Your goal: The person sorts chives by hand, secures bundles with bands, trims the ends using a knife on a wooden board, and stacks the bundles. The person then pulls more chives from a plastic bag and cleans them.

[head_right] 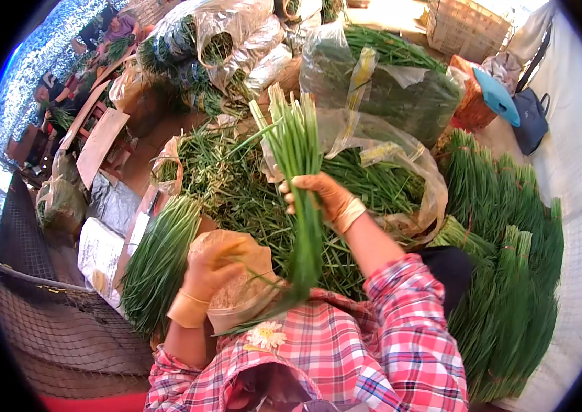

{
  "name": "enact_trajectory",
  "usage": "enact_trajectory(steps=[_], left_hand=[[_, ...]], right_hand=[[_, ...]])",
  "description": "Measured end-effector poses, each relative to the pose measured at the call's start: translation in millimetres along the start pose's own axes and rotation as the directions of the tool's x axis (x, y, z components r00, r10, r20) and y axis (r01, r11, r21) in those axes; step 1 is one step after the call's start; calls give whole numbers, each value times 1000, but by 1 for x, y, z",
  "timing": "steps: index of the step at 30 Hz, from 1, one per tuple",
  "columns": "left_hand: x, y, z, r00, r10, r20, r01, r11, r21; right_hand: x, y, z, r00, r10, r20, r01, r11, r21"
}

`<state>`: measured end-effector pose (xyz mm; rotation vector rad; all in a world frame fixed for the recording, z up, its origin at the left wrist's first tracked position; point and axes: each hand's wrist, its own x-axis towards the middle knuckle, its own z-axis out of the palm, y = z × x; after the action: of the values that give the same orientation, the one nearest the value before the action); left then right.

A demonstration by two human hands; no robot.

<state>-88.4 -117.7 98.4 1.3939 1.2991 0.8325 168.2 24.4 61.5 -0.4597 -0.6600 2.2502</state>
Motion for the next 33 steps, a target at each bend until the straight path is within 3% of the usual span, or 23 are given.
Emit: enact_trajectory(steps=[1,2,4,5,6,7,9,11,14,17,18,19,20,21,23,24,25,27,28,30,31,32,33], left_hand=[[5,-7,-12,999,-32,-30,25,980,-195],[12,-9,-14,999,-18,-35,11,978,-206],[31,-3,-22,978,-67,198,102,979,-175],[37,1,-11,970,-28,242,109,939,-326],[43,7,8,960,14,280,124,874,-470],[65,-21,23,912,193,362,76,788,-611],[78,-28,49,895,300,330,114,561,-820],[87,-30,66,895,348,281,123,412,-903],[83,-13,77,934,316,165,75,280,-957],[88,-24,75,925,340,169,56,318,-946],[86,-25,75,936,324,139,51,266,-963],[86,-30,73,937,323,134,48,261,-964],[86,-39,71,950,273,150,66,292,-954],[86,-44,69,961,223,165,87,323,-942],[85,-43,68,956,232,178,103,303,-947],[82,-40,70,950,241,197,126,283,-951],[80,-37,72,943,252,217,148,266,-953],[80,-31,73,943,241,231,159,286,-945],[81,-32,73,944,203,260,179,347,-921],[83,-34,73,949,165,269,183,406,-895],[82,-35,75,951,160,264,181,402,-898],[80,-36,75,973,126,195,137,370,-919],[79,-36,75,988,89,130,92,340,-936]], right_hand=[[-3,-17,-8,998,52,46,-52,999,-6],[-3,-30,-13,992,84,98,-82,996,-24],[-11,-40,-7,979,152,132,-138,984,-108],[-18,-40,3,968,207,143,-188,973,-133],[-22,-33,12,940,284,187,-256,953,-161],[-26,-17,10,911,375,173,-353,924,-145],[-44,20,21,823,531,200,-525,847,-88],[-53,63,15,836,441,326,-501,856,126],[-55,73,12,856,446,263,-490,862,130],[-56,53,22,832,554,-15,-548,819,-170],[-52,52,14,837,541,-80,-538,788,-299],[-49,54,5,834,546,-81,-543,784,-301],[-45,57,-4,952,287,-109,-292,737,-609],[-42,57,-9,999,13,-34,-35,536,-844],[-44,20,31,984,-33,-173,-79,792,-605],[-38,9,23,983,-75,-170,-51,769,-637],[-31,-1,31,962,-220,-162,-14,553,-833],[-23,-8,62,958,-281,-63,63,415,-908],[-18,-8,60,957,-282,-67,60,417,-907],[-7,-7,57,973,-228,-20,13,141,-990],[-5,-4,60,975,-220,-20,12,142,-990],[-2,0,67,970,-241,-17,-70,-215,-974],[0,3,71,965,-261,-6,-151,-540,-828]])
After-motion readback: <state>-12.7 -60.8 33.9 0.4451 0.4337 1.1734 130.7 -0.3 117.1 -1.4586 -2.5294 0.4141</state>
